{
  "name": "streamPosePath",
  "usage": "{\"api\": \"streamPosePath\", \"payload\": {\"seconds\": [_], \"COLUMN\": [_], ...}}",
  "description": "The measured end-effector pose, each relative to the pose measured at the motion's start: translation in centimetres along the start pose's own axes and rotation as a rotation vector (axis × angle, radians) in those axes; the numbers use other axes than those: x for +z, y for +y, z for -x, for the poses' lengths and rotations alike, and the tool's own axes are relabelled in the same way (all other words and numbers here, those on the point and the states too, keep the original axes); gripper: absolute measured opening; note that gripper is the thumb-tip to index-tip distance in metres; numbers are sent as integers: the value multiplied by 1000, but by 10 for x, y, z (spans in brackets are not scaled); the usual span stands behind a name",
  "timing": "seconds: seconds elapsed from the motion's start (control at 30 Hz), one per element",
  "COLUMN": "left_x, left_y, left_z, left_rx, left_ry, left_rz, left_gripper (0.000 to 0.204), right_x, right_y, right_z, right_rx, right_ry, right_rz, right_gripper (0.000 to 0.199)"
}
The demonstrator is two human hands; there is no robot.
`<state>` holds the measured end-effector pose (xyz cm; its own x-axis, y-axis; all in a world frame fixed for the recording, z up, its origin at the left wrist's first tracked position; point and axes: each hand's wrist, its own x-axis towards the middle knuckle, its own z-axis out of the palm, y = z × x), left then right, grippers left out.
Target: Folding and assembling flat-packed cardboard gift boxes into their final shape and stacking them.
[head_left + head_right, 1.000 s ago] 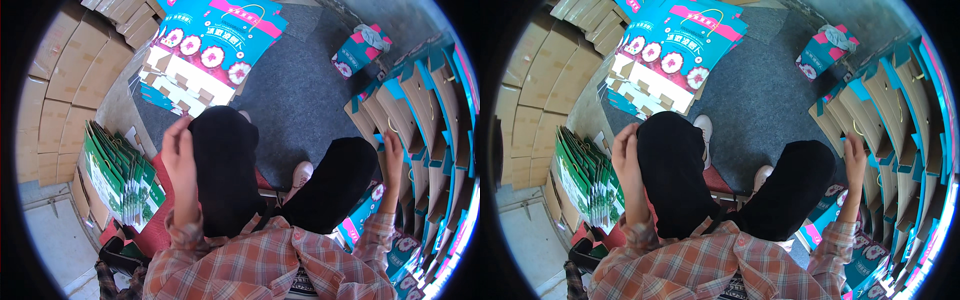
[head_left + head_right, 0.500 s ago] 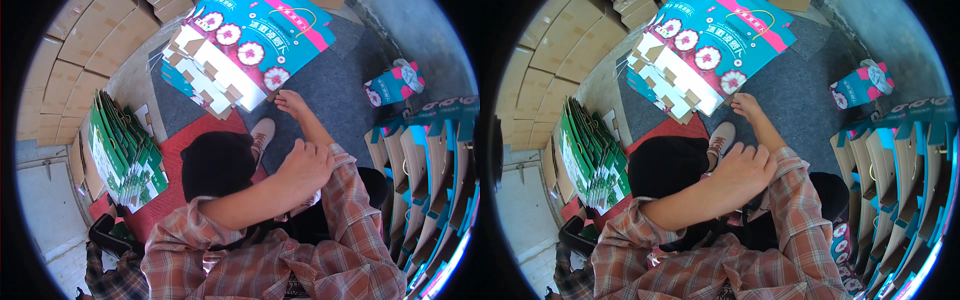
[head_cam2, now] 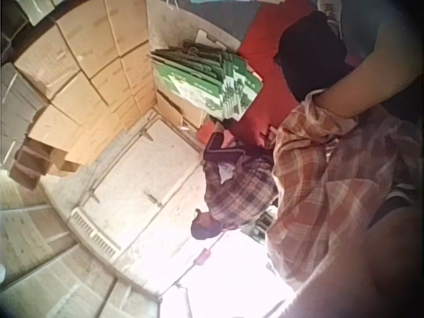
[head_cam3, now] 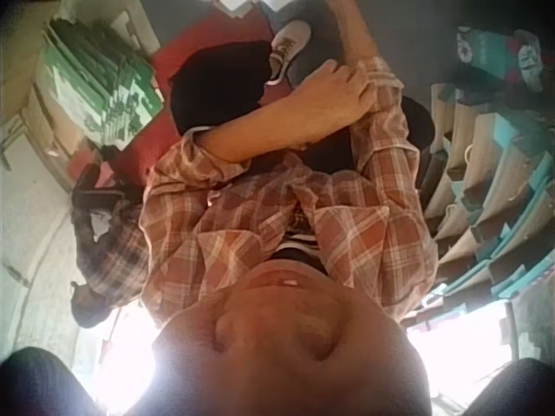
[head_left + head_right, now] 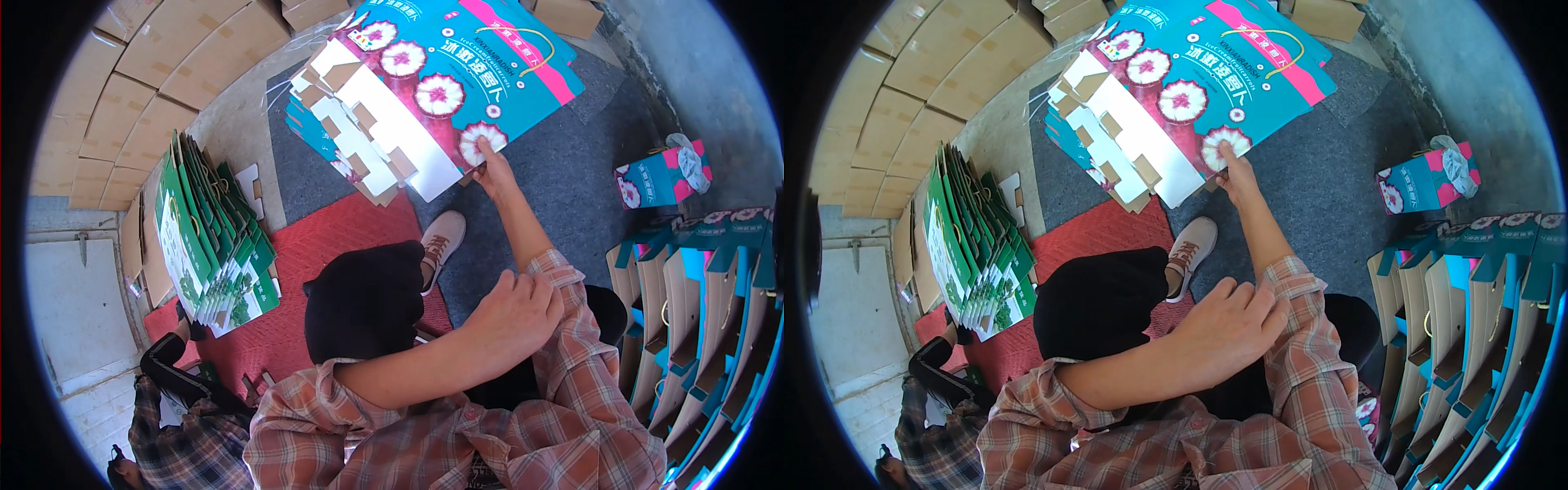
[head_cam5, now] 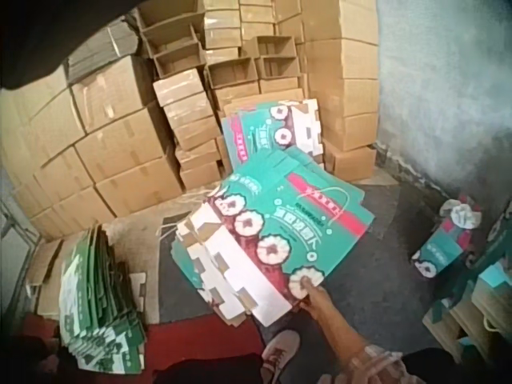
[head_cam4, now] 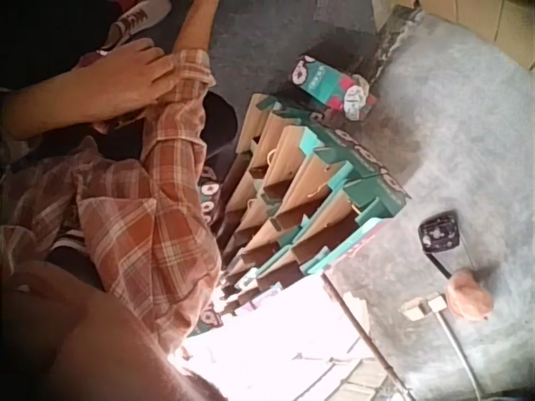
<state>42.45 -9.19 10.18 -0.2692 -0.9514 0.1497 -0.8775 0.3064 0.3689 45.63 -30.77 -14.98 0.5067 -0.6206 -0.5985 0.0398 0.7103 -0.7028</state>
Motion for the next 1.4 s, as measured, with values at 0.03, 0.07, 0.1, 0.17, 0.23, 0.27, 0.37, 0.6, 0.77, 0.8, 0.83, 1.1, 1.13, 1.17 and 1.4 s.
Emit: {"api": "streamPosePath", "payload": {"seconds": [0.03, 0.07, 0.1, 0.17, 0.23, 0.27, 0.37, 0.6, 0.77, 0.8, 0.83, 1.1, 1.13, 1.17, 1.4], "left_x": [1, 3, 4, 6, 5, 2, -25, -75, -77, -74, -71, 28, 36, 43, 47], "left_y": [0, 1, 0, 0, -1, -4, -15, -88, -92, -88, -80, -66, -64, -64, -70], "left_z": [1, 2, 2, 0, 0, -1, -9, 19, 23, 23, 20, 7, 3, 0, -11], "left_rx": [5, 6, 9, 21, 18, 8, -1, -730, -601, -470, -468, -543, -659, -776, -838], "left_ry": [3, -4, -8, -27, -47, -19, 245, 1128, 689, 542, 519, 299, 289, 278, 146], "left_rz": [0, -6, -15, 5, 27, 100, 213, 843, 1635, 1650, 1616, 1257, 1277, 1294, 1556], "left_gripper": [39, 39, 39, 39, 40, 42, 49, 65, 52, 46, 35, 26, 25, 25, 32], "right_x": [3, 5, 6, 6, 14, 19, 17, -36, -69, -66, -69, -75, -78, -79, -102], "right_y": [-4, -9, -15, -27, -45, -57, -97, -63, 21, 35, 49, 129, 135, 144, 93], "right_z": [4, 8, 12, 23, 42, 52, 85, 208, 297, 316, 327, 374, 376, 377, 418], "right_rx": [-36, -74, -74, -151, -217, -323, -487, -567, -393, -358, -278, 79, 157, 201, 460], "right_ry": [-4, -8, -14, -11, -16, -56, -148, -173, -163, -204, -148, -91, -231, -97, -250], "right_rz": [-13, -25, -59, -64, -63, -117, -273, -455, -579, -595, -649, -913, -1021, -1018, -210], "right_gripper": [35, 34, 30, 30, 30, 30, 31, 37, 40, 40, 40, 33, 32, 34, 58]}}
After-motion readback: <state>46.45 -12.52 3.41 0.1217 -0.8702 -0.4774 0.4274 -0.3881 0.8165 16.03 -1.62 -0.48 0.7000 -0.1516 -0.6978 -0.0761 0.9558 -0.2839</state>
